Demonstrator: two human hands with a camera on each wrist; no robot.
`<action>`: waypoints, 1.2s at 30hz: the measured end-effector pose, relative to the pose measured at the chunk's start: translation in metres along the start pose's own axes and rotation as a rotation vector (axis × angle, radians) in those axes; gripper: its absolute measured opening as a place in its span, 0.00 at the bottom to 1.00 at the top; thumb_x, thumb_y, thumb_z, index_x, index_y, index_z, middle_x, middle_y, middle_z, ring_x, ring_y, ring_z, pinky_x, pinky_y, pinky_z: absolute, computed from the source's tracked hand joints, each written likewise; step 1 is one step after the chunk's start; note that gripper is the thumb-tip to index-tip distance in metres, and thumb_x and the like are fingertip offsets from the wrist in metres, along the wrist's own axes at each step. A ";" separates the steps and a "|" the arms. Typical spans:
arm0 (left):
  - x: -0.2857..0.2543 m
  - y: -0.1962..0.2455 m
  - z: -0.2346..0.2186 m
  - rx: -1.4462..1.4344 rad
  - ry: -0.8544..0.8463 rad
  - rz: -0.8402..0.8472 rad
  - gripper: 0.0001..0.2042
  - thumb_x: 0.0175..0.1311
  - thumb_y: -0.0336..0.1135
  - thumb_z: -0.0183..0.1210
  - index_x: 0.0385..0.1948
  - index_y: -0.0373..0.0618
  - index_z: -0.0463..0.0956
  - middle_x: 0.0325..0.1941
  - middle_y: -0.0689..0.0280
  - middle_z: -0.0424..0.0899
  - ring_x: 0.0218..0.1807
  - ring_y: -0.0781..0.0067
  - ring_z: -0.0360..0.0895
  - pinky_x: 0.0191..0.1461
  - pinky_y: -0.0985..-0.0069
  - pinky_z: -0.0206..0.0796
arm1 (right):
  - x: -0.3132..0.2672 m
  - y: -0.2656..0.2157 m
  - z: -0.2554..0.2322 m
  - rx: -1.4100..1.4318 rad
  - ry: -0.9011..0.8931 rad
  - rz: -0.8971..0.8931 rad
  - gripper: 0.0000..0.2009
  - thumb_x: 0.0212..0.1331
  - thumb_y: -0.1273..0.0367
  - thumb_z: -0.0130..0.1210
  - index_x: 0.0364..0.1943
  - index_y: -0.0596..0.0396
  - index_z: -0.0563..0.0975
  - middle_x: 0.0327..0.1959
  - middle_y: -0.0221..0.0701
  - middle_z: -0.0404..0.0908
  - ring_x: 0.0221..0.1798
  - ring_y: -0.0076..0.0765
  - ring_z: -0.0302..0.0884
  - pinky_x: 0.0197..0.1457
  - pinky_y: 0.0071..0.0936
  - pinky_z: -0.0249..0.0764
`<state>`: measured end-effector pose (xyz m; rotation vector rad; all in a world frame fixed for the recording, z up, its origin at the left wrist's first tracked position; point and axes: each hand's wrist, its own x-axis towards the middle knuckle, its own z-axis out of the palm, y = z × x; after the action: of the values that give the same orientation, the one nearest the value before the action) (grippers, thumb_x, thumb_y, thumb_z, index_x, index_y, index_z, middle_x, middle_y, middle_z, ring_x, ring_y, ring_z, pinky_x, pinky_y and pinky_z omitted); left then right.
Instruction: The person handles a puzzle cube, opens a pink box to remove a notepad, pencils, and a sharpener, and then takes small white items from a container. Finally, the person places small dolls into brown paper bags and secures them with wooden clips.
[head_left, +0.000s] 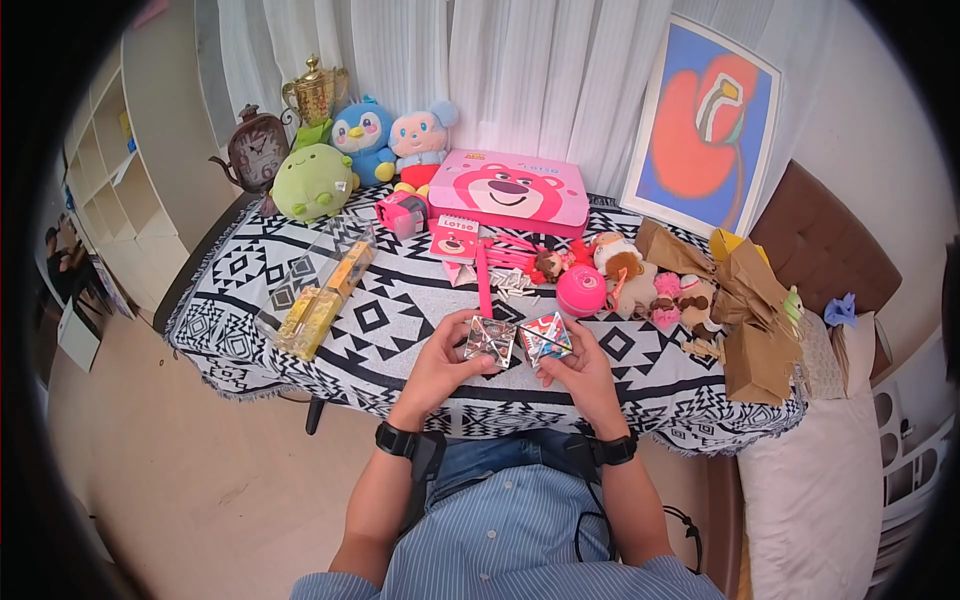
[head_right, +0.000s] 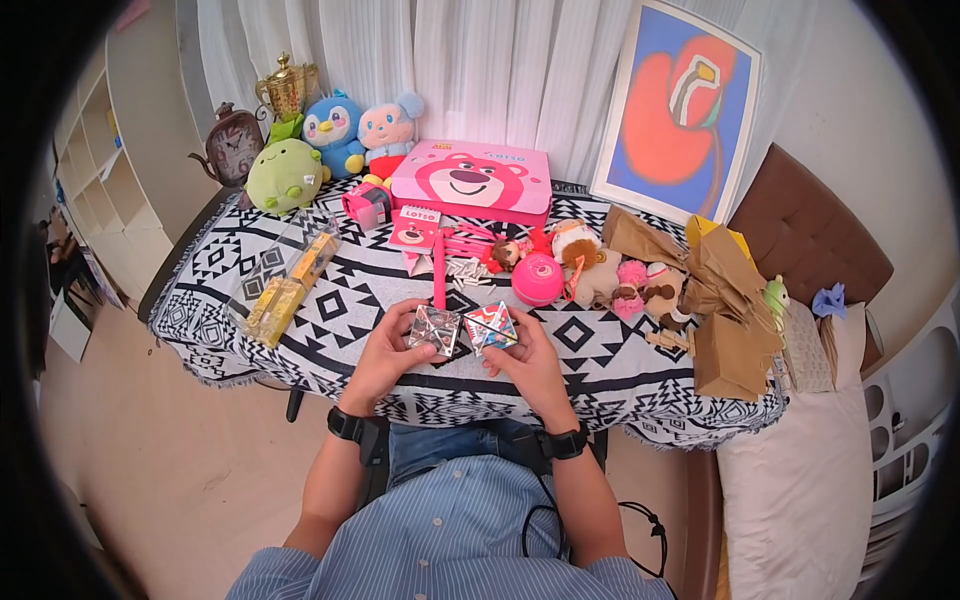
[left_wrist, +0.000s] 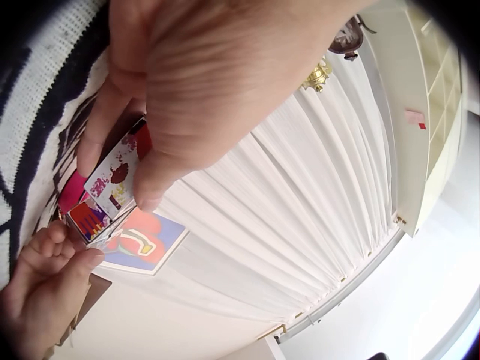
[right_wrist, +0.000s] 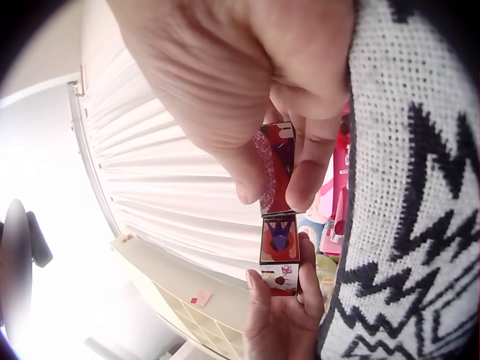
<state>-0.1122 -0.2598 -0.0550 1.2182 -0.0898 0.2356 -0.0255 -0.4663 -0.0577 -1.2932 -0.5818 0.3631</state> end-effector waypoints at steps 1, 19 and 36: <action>0.000 -0.001 0.000 0.000 0.000 -0.001 0.27 0.57 0.19 0.59 0.59 0.38 0.58 0.54 0.57 0.71 0.52 0.68 0.76 0.51 0.73 0.77 | 0.000 0.001 -0.001 0.001 0.000 0.000 0.30 0.56 0.80 0.57 0.63 0.61 0.57 0.47 0.40 0.76 0.36 0.31 0.79 0.33 0.23 0.76; -0.001 -0.008 0.004 0.249 0.060 0.141 0.21 0.52 0.19 0.64 0.50 0.37 0.70 0.46 0.66 0.76 0.46 0.81 0.75 0.47 0.83 0.70 | 0.000 0.010 0.002 -0.071 -0.047 -0.092 0.23 0.58 0.78 0.57 0.57 0.62 0.65 0.49 0.34 0.76 0.52 0.27 0.74 0.56 0.24 0.70; 0.001 -0.013 -0.002 0.220 -0.005 0.048 0.21 0.58 0.21 0.58 0.55 0.36 0.66 0.53 0.62 0.75 0.55 0.76 0.72 0.56 0.79 0.67 | -0.003 0.007 0.001 -0.081 0.077 -0.189 0.22 0.55 0.81 0.57 0.55 0.59 0.67 0.52 0.31 0.71 0.53 0.24 0.69 0.56 0.21 0.67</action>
<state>-0.1088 -0.2621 -0.0670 1.4362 -0.0991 0.2900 -0.0280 -0.4659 -0.0646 -1.3122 -0.6526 0.1340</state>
